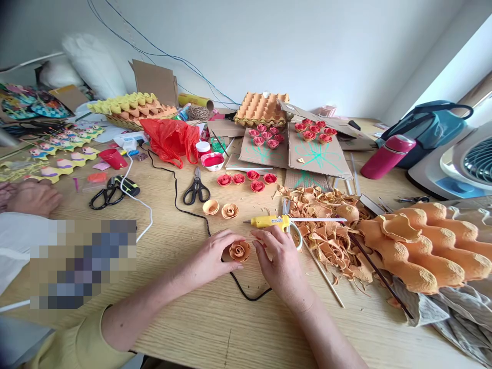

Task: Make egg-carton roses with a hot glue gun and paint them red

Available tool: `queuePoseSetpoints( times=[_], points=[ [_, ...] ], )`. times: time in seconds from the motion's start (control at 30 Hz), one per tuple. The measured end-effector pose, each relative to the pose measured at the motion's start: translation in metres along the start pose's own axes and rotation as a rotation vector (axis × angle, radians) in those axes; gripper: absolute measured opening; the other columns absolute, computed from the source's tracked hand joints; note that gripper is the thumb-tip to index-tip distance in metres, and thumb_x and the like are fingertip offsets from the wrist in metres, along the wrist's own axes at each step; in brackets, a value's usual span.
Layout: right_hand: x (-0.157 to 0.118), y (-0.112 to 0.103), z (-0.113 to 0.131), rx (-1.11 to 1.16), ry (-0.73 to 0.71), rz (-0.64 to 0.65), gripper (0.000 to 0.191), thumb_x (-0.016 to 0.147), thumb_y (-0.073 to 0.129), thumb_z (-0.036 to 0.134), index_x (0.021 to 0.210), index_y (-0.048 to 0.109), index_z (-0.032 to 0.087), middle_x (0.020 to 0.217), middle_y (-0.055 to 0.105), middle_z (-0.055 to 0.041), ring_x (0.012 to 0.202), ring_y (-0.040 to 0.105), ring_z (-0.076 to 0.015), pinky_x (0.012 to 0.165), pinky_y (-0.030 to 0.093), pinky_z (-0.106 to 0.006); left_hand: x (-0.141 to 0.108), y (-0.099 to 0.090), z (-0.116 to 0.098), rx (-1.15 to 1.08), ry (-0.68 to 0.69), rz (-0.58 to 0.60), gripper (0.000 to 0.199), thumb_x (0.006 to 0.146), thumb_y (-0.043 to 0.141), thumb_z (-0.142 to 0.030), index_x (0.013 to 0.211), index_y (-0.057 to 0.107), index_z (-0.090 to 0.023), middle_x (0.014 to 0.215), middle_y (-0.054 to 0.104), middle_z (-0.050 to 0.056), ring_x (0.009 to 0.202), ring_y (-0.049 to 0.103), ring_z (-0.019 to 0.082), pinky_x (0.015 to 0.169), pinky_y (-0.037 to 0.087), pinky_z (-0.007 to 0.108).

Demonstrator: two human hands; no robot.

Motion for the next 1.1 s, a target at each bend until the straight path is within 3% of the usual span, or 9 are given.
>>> queuePoseSetpoints(
  times=[0.2,0.4,0.63,1.1],
  points=[
    [-0.001,0.008,-0.005,0.019,0.034,0.065,0.018,0.102,0.057,0.017,0.112,0.072,0.021,0.102,0.071,-0.0079,0.092,0.068,-0.0224,0.083,0.053,-0.038,-0.001,0.002,0.000,0.005,0.019,-0.004,0.050,0.076,0.090,-0.022,0.119,0.065,-0.022,0.117,0.069,0.006,0.114,0.066,0.026,0.104,0.052,0.040],
    [-0.004,0.027,0.011,-0.013,-0.014,0.199,0.017,0.098,0.067,0.022,0.114,0.072,0.024,0.099,0.071,-0.0063,0.089,0.066,-0.0227,0.082,0.051,-0.039,-0.003,0.008,0.004,0.074,-0.016,0.022,0.057,0.070,0.093,-0.033,0.118,0.064,-0.021,0.114,0.062,0.006,0.112,0.064,0.029,0.098,0.054,0.043],
    [-0.004,0.037,0.017,-0.027,-0.025,0.248,0.015,0.096,0.070,0.025,0.110,0.073,0.025,0.101,0.072,-0.0065,0.090,0.067,-0.0228,0.083,0.047,-0.040,-0.003,0.005,0.001,-0.023,-0.008,0.082,0.035,0.081,0.078,-0.015,0.112,0.065,-0.021,0.109,0.063,0.003,0.099,0.067,0.021,0.089,0.054,0.033],
    [-0.004,0.039,0.018,-0.060,-0.053,0.264,0.020,0.097,0.070,0.023,0.115,0.078,0.028,0.098,0.074,-0.0045,0.088,0.067,-0.0211,0.078,0.043,-0.037,0.000,0.004,0.004,0.017,0.017,0.031,0.030,0.079,0.079,-0.012,0.104,0.066,-0.019,0.103,0.067,0.003,0.094,0.067,0.021,0.085,0.053,0.031]
  ],
)
Point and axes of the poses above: each hand's wrist, its own x-axis towards the middle knuckle, its own y-axis out of the palm, z = x × y, the point moved 10 cm from there along x, towards the middle knuckle
